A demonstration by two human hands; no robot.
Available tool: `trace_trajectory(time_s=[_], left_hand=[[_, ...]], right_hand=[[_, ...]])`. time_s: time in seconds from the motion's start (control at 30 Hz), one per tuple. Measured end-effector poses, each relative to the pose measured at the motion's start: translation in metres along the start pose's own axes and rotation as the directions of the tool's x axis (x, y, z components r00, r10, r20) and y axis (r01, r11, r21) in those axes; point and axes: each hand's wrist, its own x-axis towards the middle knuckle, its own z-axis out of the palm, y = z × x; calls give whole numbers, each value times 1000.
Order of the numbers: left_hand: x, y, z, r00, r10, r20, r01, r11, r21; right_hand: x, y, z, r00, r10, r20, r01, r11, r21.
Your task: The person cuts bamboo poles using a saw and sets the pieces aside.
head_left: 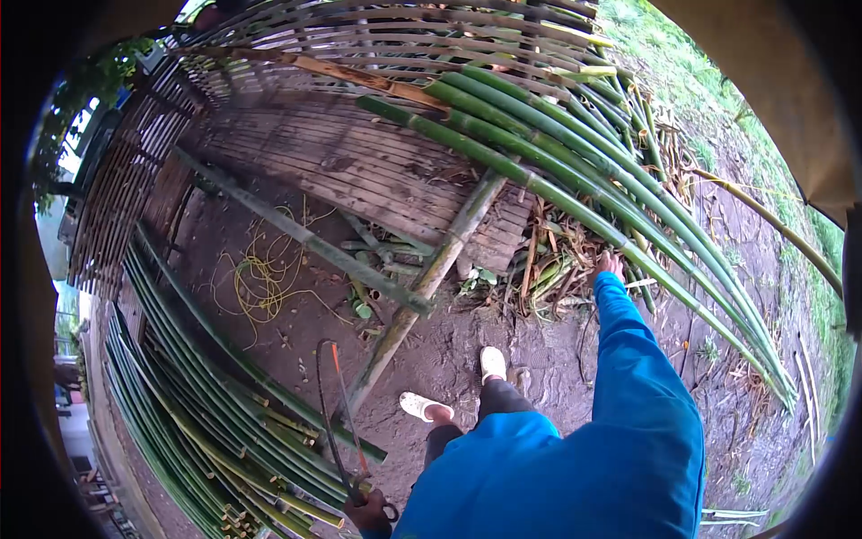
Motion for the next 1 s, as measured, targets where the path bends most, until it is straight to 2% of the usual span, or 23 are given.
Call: trace_trajectory(time_s=[0.07,0.1,0.2,0.27,0.33,0.37,0.4,0.47,0.53,0.6,0.67,0.73,0.8,0.87,0.93,1.0], left_hand=[[2,17,13,999,3,38,-6,997,72],[-4,35,30,999,15,-38,-13,998,57],[11,-15,20,997,69,29,-73,986,153],[2,12,32,997,19,76,-35,975,218],[0,28,42,996,-2,95,-30,943,332],[2,30,45,995,3,100,-45,904,424],[5,32,51,994,51,98,-93,868,488],[15,68,84,987,137,88,-162,781,603],[37,88,109,973,197,118,-225,724,651],[65,88,118,925,276,260,-375,569,731],[80,106,133,953,114,282,-293,587,755],[83,131,150,921,88,380,-342,652,677],[91,137,161,877,114,467,-428,626,652],[109,123,171,832,162,531,-533,503,681],[122,123,178,815,166,555,-555,499,666],[130,112,176,797,224,561,-582,533,614]], right_hand=[[35,11,6,999,-32,-16,33,999,38],[51,11,11,1000,12,-26,-10,999,49],[89,15,19,993,-61,-101,65,997,39],[118,18,30,994,-104,-45,104,995,5],[143,21,40,993,-106,52,103,993,65],[141,19,36,995,-100,20,99,994,45],[143,15,29,996,-70,59,69,997,16],[150,14,29,997,-54,54,57,997,-55],[156,18,35,986,-150,72,157,982,-101],[152,24,64,966,-257,-37,249,958,-142],[141,41,101,951,-299,-78,305,949,80],[112,36,92,950,-310,41,306,948,83],[71,27,67,925,-342,166,337,940,59],[30,23,56,918,-364,160,355,931,79],[-2,40,75,888,-452,84,446,891,81],[-41,46,74,898,-410,161,399,912,95]])
